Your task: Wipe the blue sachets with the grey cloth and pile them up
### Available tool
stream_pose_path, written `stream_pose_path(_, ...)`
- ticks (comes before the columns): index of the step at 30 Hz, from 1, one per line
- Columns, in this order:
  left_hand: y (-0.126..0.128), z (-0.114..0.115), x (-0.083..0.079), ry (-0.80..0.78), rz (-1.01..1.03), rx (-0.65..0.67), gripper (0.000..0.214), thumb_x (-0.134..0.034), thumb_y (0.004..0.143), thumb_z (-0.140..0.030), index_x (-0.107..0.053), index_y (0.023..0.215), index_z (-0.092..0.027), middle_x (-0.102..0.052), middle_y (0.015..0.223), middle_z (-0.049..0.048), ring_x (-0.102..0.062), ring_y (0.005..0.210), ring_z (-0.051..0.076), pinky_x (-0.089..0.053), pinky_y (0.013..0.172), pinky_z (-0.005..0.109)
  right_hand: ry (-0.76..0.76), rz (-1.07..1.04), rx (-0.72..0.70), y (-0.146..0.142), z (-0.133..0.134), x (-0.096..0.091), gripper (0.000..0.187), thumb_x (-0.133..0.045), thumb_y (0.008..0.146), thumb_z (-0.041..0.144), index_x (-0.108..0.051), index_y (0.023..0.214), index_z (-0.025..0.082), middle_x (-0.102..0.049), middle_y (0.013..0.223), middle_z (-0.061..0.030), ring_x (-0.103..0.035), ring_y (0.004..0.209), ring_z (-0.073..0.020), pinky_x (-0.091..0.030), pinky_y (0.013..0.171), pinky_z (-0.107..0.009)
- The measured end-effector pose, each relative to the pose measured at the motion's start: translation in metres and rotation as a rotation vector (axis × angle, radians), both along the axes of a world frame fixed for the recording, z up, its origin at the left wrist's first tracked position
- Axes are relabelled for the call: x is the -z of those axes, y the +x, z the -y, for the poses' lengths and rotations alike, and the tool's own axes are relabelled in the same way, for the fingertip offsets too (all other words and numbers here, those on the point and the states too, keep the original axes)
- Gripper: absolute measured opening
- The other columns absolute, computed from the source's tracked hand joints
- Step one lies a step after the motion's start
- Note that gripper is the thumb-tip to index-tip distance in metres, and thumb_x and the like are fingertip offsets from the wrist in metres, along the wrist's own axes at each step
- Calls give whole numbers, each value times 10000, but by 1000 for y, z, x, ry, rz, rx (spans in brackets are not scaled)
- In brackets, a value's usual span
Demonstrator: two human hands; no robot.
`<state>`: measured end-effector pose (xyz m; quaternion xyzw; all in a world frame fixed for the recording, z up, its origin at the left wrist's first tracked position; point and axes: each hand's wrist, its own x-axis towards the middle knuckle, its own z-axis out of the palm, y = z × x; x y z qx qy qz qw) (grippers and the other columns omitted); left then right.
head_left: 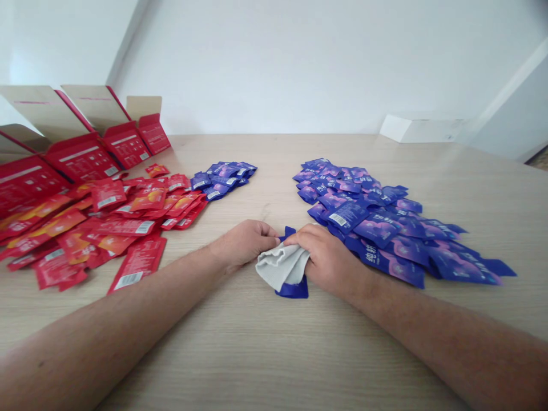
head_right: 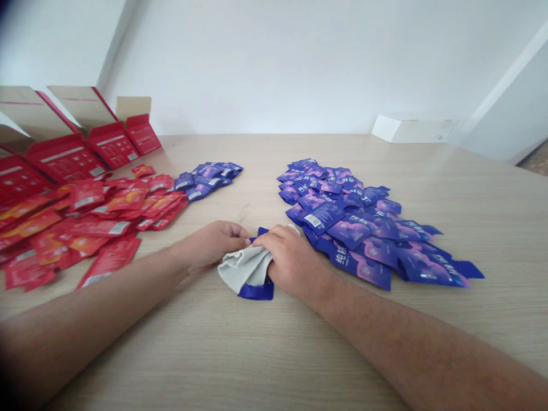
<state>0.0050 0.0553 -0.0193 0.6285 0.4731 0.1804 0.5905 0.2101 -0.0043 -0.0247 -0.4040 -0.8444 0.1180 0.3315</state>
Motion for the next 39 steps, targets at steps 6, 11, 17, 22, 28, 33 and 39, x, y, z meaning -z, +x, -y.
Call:
stream_pose_path(6,0,0,0,60,9,-46,148,-649,749,-303,-604,781,-166,-595,594,-27,-521,483,100,-361,462,200,55,-132,26,0,-1,-4,380,-589,817,1,-672,1127,204,-657,1031,-59,-612,996,-212,-489,906,-354)
stream_pose_path(11,-4,0,-4,108,7,27,144,-621,762,-306,-584,778,-168,-564,596,-37,-489,476,87,-355,439,187,102,-48,-26,-6,6,-4,347,-619,853,70,-665,1172,200,-650,1081,-82,-594,1029,-235,-483,935,-400)
stream_pose_path(17,-5,1,-9,102,-83,174,201,-514,879,-373,-552,814,-186,-540,541,-45,-504,430,106,-421,414,202,113,160,-352,-18,20,-10,198,-618,929,181,-696,1110,181,-680,1059,-84,-577,1027,-229,-474,944,-382)
stream_pose_path(22,-6,0,-11,169,-100,225,194,-515,890,-369,-563,856,-184,-553,561,-45,-514,428,96,-394,389,172,122,168,-200,-11,14,-12,237,-611,916,141,-689,1137,179,-671,1073,-93,-566,1055,-244,-476,954,-407)
stream_pose_path(28,-6,2,-14,109,-98,267,218,-523,886,-386,-584,851,-180,-601,603,-18,-556,447,108,-442,409,189,102,145,-389,-19,23,-11,206,-614,920,155,-692,1108,189,-685,1085,-74,-585,1046,-218,-476,976,-391)
stream_pose_path(33,-5,1,-13,115,-100,244,177,-506,894,-347,-559,853,-184,-570,581,-35,-536,429,103,-430,388,183,99,147,-306,-14,18,-11,212,-609,918,155,-691,1111,188,-678,1074,-86,-579,1048,-231,-488,952,-404)
stream_pose_path(39,-5,0,-12,69,-82,243,194,-501,905,-357,-553,857,-176,-578,579,-27,-539,426,101,-442,394,181,92,178,-329,-13,19,-13,226,-629,904,154,-684,1121,183,-671,1092,-80,-577,1047,-230,-473,963,-391)
